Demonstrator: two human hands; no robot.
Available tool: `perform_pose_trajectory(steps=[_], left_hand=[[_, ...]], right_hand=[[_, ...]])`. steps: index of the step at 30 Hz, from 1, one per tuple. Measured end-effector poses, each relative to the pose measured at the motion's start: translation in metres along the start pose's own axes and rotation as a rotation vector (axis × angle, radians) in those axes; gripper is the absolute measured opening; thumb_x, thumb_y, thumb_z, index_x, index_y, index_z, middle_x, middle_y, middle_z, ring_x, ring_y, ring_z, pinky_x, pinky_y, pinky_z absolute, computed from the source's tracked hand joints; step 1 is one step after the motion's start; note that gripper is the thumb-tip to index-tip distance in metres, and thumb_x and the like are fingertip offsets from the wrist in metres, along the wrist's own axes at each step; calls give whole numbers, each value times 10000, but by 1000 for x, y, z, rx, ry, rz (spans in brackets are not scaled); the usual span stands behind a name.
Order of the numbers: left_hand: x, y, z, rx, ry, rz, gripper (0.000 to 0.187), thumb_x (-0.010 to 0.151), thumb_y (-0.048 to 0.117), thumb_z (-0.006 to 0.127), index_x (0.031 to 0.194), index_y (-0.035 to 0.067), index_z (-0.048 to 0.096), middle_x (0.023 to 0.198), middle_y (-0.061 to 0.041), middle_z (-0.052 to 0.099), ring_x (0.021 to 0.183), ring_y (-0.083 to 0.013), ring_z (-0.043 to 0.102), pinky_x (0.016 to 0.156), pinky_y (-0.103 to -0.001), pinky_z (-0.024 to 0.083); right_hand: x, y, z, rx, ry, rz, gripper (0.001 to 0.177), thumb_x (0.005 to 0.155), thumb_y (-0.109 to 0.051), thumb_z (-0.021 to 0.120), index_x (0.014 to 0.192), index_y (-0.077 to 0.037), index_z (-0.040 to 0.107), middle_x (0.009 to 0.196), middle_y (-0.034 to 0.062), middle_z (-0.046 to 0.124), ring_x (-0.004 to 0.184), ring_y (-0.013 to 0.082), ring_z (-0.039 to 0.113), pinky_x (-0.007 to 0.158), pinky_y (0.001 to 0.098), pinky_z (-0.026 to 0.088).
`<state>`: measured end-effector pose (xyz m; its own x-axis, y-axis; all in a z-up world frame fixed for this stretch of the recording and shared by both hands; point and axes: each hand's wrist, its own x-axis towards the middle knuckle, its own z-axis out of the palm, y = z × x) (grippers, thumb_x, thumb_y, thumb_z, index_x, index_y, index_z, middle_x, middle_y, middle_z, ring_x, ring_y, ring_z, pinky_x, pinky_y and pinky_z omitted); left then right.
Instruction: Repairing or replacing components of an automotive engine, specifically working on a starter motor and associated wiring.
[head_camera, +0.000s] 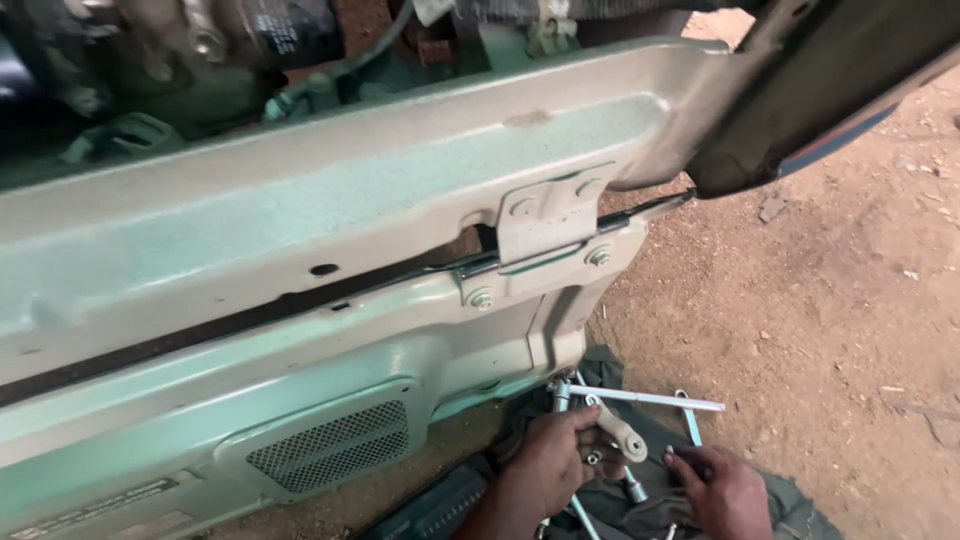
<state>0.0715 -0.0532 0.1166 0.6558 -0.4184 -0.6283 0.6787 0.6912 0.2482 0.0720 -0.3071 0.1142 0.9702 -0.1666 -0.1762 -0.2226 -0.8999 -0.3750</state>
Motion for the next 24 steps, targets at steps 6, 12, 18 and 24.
perform_pose_trajectory(steps=[6,12,18,24], left_hand=[[-19,12,10,-22,-65,43,313,1077,287,487,1140,24,644,991,-164,763,904,-285,753,786,-457,635],[-23,-2,24,-49,28,44,270,1062,281,531,1074,44,660,881,-131,724,752,-250,697,668,-430,600],[-30,-14,16,163,92,84,263,1034,314,611,945,81,694,751,-47,687,552,-153,571,470,-304,430],[-51,-3,29,159,243,106,244,992,318,695,859,115,676,606,37,480,457,-79,405,393,-253,286]], right_hand=[[-4,-21,-33,332,-291,101,286,811,-228,892,1006,-28,831,771,181,743,667,225,646,658,386,511],[-34,-108,-82,364,-474,-63,296,828,-248,870,1079,-93,855,770,69,788,698,130,679,624,271,545],[-19,-75,-99,468,-240,63,323,866,-177,805,1141,-9,809,873,178,784,715,249,685,657,361,545],[-8,2,-80,29,-483,285,320,892,-294,853,1133,-84,842,920,69,817,826,200,762,789,363,600]])
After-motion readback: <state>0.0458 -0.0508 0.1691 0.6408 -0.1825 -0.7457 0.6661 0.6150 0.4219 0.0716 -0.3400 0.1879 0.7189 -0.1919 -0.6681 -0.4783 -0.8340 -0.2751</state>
